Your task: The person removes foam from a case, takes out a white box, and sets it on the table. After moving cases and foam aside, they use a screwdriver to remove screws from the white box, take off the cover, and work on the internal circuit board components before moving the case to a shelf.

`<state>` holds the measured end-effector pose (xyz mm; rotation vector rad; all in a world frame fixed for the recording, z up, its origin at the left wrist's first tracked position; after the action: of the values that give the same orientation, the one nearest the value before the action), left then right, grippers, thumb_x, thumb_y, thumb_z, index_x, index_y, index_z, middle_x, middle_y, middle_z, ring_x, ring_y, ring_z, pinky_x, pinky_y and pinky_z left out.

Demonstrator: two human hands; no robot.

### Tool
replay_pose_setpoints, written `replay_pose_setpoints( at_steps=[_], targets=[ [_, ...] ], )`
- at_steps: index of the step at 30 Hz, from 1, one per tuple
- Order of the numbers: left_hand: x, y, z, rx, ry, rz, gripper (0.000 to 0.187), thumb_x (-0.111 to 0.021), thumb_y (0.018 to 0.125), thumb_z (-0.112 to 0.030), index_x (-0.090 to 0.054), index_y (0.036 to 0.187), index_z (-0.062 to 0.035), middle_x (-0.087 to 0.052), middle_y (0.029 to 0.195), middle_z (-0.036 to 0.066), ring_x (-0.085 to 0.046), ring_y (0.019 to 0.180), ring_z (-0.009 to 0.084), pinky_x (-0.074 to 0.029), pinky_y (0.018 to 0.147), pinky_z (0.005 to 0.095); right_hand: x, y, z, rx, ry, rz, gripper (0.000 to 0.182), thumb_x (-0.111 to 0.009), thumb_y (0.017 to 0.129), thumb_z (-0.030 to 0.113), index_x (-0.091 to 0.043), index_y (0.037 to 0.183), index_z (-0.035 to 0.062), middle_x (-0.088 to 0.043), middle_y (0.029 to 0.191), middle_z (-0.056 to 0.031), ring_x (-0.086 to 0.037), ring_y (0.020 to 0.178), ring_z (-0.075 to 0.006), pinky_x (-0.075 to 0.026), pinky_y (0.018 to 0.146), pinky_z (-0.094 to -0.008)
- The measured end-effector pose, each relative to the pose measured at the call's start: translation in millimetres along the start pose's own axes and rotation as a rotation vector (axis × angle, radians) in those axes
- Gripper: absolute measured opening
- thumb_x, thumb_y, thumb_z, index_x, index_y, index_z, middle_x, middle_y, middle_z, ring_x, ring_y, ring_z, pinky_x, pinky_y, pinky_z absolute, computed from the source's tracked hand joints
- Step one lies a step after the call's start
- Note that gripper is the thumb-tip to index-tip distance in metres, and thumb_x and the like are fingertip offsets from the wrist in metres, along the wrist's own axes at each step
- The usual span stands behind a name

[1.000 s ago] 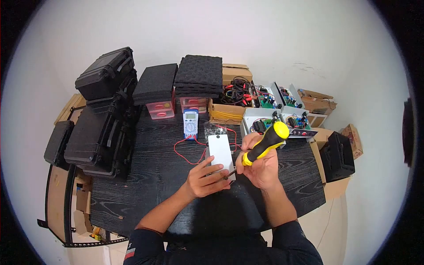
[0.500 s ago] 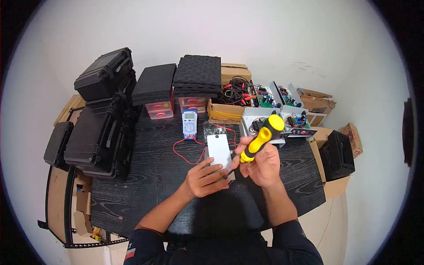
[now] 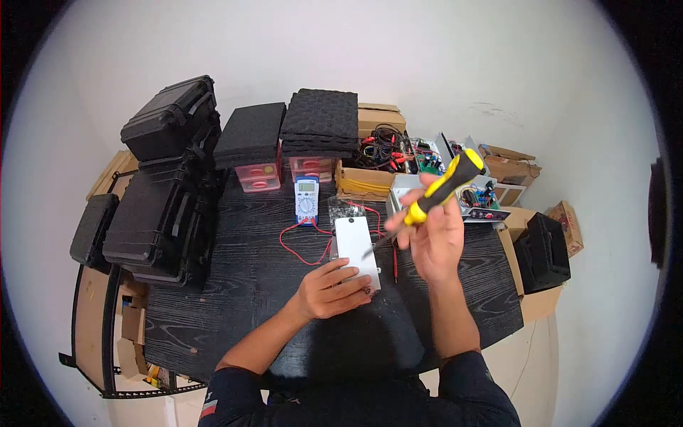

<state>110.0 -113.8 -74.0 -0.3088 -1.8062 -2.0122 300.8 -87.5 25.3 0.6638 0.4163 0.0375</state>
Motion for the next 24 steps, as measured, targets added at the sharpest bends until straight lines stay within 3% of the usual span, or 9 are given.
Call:
replay_pose_setpoints(
  at_steps=[3, 5, 8, 10, 14, 17, 20, 23, 24],
  targets=[
    [6.0, 7.4, 4.7, 0.064, -0.072, -0.015, 0.023, -0.08, 0.09, -0.025, -0.08, 0.106, -0.009, -0.078, 0.113, 0.008, -0.073, 0.104, 0.03, -0.058, 0.102, 0.0515, 0.9, 24.7, -14.1, 0.057, -0.162, 0.001, 0.051, -0.053, 0.113, 0.03, -0.04, 0.152, 0.0008, -0.066, 0.126, -0.0149, -0.075, 0.096, -0.0258, -0.057, 0.07, -0.0292],
    [15.8, 3.0, 20.6, 0.212, -0.063, -0.112, 0.026, -0.07, 0.096, -0.026, -0.079, 0.107, -0.0046, -0.077, 0.114, 0.011, -0.073, 0.105, 0.0328, -0.058, 0.1, 0.0523, -2.3, 36.8, -29.8, 0.018, -0.175, 0.025, 0.052, -0.054, 0.112, 0.031, -0.04, 0.153, 0.0013, -0.065, 0.128, -0.0138, -0.074, 0.097, -0.0238, -0.058, 0.071, -0.0286],
    [24.5, -4.9, 58.5, 0.485, -0.057, -0.215, 0.037, -0.056, 0.101, -0.024, -0.076, 0.116, 0.0029, -0.075, 0.111, 0.019, -0.069, 0.108, 0.0398, -0.053, 0.099, 0.0503, -3.7, 44.8, -45.7, -0.002, -0.205, 0.053, 0.05, -0.053, 0.113, 0.03, -0.041, 0.153, 0.0012, -0.065, 0.127, -0.0122, -0.074, 0.097, -0.0202, -0.058, 0.073, -0.0273],
    [12.4, -19.5, 96.4, 0.746, -0.135, -0.14, 0.045, -0.045, 0.108, -0.029, -0.074, 0.122, 0.0027, -0.075, 0.115, 0.021, -0.067, 0.112, 0.0402, -0.05, 0.103, 0.0465, -5.6, 46.7, -49.1, -0.01, -0.219, 0.06, 0.046, -0.052, 0.114, 0.025, -0.042, 0.152, 0.0014, -0.066, 0.126, -0.0107, -0.073, 0.098, -0.0171, -0.058, 0.074, -0.026],
    [-48.2, -74.1, 151.7, 1.144, -0.496, -0.032, 0.068, -0.024, 0.115, -0.045, -0.071, 0.132, 0.001, -0.073, 0.125, 0.021, -0.066, 0.119, 0.035, -0.047, 0.108, 0.0422, -4.0, 49.2, -56.9, -0.019, -0.236, 0.066, 0.051, -0.052, 0.113, 0.031, -0.042, 0.152, 0.0008, -0.066, 0.127, -0.0128, -0.074, 0.097, -0.0198, -0.058, 0.072, -0.0273],
    [-91.1, -102.2, 169.3, 1.391, -0.81, 0.045, 0.083, -0.014, 0.114, -0.058, -0.067, 0.139, 0.0001, -0.072, 0.13, 0.019, -0.066, 0.122, 0.028, -0.047, 0.108, 0.0377, -6.8, 51.1, -59.7, -0.059, -0.197, 0.09, 0.047, -0.052, 0.113, 0.027, -0.042, 0.151, 0.0012, -0.066, 0.125, -0.0105, -0.072, 0.095, -0.0155, -0.058, 0.074, -0.0248],
    [-82.8, -81.4, 161.5, 1.406, -0.674, 0.21, 0.079, -0.016, 0.115, -0.054, -0.068, 0.137, 0.0009, -0.073, 0.128, 0.018, -0.068, 0.117, 0.0286, -0.048, 0.105, 0.0367, -11.6, 54.5, -57.4, -0.038, -0.206, 0.138, 0.045, -0.052, 0.113, 0.028, -0.042, 0.148, 0.0011, -0.066, 0.123, -0.0115, -0.072, 0.094, -0.0157, -0.057, 0.072, -0.0248],
    [-65.8, -74.8, 162.5, 1.285, -0.603, -0.045, 0.066, -0.028, 0.116, -0.045, -0.072, 0.127, 0.0027, -0.074, 0.122, 0.017, -0.069, 0.115, 0.0301, -0.049, 0.104, 0.0379, -12.9, 56.2, -58.4, 0.009, -0.178, 0.116, 0.042, -0.059, 0.11, 0.022, -0.043, 0.143, 0.0009, -0.068, 0.121, -0.0132, -0.071, 0.09, -0.0139, -0.056, 0.069, -0.0246],
    [-54.8, -60.7, 158.2, 1.142, -0.548, -0.119, 0.059, -0.033, 0.115, -0.041, -0.072, 0.123, 0.0033, -0.074, 0.12, 0.017, -0.069, 0.114, 0.0302, -0.05, 0.103, 0.0383, -12.3, 56.0, -59.9, 0.025, -0.188, 0.118, 0.041, -0.061, 0.11, 0.021, -0.044, 0.142, 0.0009, -0.068, 0.12, -0.0133, -0.071, 0.089, -0.0135, -0.056, 0.068, -0.0246]
  ],
)
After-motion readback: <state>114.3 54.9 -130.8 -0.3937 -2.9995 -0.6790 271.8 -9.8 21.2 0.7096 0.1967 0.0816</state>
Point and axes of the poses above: each hand's wrist, its own y-axis towards the middle knuckle, its own x-axis out of the back of the hand, z = x × y, the point moved 7 cm from there along y, towards the middle knuckle
